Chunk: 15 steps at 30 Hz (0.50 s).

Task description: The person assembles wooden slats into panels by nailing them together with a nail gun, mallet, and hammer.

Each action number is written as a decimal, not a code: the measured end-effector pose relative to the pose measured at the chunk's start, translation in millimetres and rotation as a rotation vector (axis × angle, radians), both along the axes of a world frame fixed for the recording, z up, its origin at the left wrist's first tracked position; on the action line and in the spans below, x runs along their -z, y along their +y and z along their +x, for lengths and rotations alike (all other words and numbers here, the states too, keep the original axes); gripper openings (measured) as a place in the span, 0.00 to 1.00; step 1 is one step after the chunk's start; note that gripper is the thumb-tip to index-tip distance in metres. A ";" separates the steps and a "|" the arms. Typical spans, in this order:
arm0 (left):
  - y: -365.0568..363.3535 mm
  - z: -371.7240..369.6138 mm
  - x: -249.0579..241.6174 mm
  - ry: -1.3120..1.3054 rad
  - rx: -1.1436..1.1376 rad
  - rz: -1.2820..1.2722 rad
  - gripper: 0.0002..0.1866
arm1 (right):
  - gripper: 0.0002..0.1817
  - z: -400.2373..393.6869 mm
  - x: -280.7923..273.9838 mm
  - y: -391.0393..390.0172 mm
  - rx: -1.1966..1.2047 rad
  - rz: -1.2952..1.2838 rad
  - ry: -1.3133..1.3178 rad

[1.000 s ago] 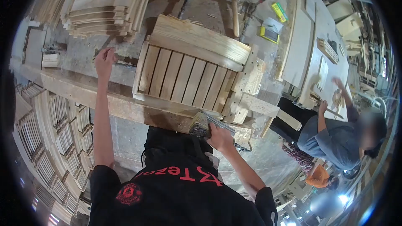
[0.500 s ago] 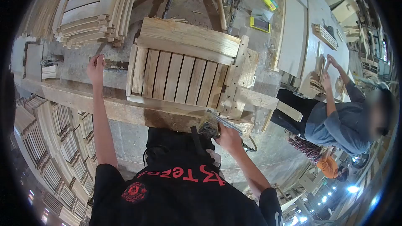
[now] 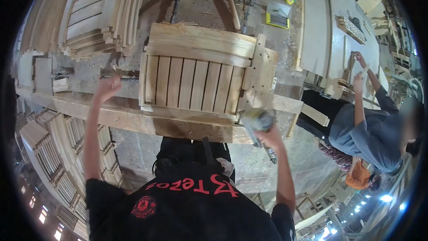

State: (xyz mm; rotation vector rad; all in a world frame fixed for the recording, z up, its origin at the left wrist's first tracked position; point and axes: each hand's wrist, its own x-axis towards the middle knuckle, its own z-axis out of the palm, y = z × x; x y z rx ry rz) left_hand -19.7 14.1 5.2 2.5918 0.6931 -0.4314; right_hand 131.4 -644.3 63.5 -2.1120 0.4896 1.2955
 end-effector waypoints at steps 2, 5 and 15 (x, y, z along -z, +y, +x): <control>36.2 11.2 -50.5 0.713 0.575 0.246 0.19 | 0.24 31.3 8.8 -22.2 -0.205 -0.084 -0.246; 33.7 49.2 -155.4 0.757 0.174 0.203 0.22 | 0.23 45.2 15.3 -28.1 -0.511 -0.386 -0.728; -93.7 193.6 -14.7 -0.087 -0.989 -1.358 0.26 | 0.17 104.1 49.9 227.2 -0.085 0.226 -1.040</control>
